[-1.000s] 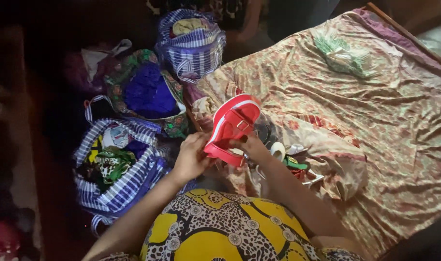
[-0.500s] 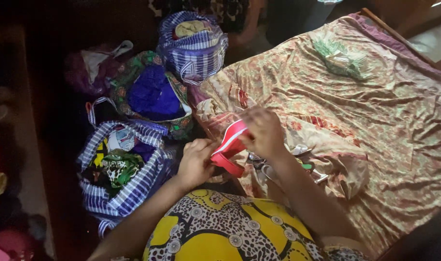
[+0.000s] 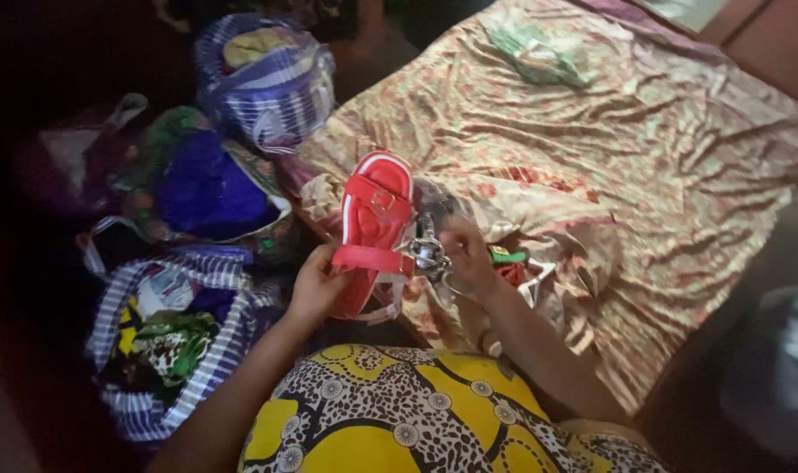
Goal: The person repeatedly picks up individual shoes from a wall-mounted rack, briefly holds them, and places them onto a pile on a nearby bed. The person handles various types of footwear including sandals, flats, and sneakers.
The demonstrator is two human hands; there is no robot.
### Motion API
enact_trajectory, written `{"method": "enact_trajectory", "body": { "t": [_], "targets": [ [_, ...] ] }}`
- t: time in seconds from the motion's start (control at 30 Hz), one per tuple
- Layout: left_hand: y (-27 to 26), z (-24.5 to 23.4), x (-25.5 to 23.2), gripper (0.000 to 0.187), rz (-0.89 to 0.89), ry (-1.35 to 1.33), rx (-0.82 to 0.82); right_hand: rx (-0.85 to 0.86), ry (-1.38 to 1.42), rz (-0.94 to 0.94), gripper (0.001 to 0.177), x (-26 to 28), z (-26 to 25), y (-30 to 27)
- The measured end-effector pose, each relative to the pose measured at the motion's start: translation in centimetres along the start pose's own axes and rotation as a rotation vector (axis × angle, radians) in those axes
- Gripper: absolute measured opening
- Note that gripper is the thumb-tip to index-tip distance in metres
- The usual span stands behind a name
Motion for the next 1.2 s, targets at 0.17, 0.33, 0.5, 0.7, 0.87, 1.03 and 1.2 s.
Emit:
{"method": "enact_trajectory", "body": {
  "t": [0.17, 0.33, 0.5, 0.7, 0.87, 1.03, 1.2],
  "targets": [
    [2.9, 2.8, 1.0, 0.046, -0.198, -0.281, 0.106, -0.064, 0.066, 0.531, 0.025, 1.1, -1.1, -1.8],
    [6.1, 9.2, -0.2, 0.064, 0.028, -0.345, 0.242, -0.088, -0.044, 0.378, 0.03, -1.9, -1.3, -6.1],
    [7.7, 14.0, -4.3, 0.079, -0.119, 0.097, 0.434, -0.037, 0.574, 0.559, 0.053, -1.0, -3.2, -8.0],
    [8.3, 16.6, -6.3, 0.062, 0.6, 0.273, 0.275, -0.532, 0.988, 0.778, 0.035, -4.6, -6.4, -13.0],
    [11.4, 17.5, 3.0, 0.033, -0.213, -0.429, 0.12, -0.209, 0.145, 0.458, 0.039, -4.5, -8.9, -14.1],
    [10.1, 18.2, 3.5, 0.05, -0.362, -0.35, 0.325, -0.553, 0.887, 0.712, 0.029, -6.8, -7.5, -12.9],
    [9.6, 17.7, 3.0, 0.099, -0.426, -0.267, 0.715, -0.462, 0.718, 1.011, 0.017, -8.8, -4.8, -11.9]
  ]
}}
Point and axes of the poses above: each hand's wrist, its own y-axis towards the middle knuckle, its own z-axis out of the palm, x = y × z, the point moved 3 cm from there along y, towards the middle knuckle, and after that the axes turned 12 degrees about x, right-handed, at the moved point
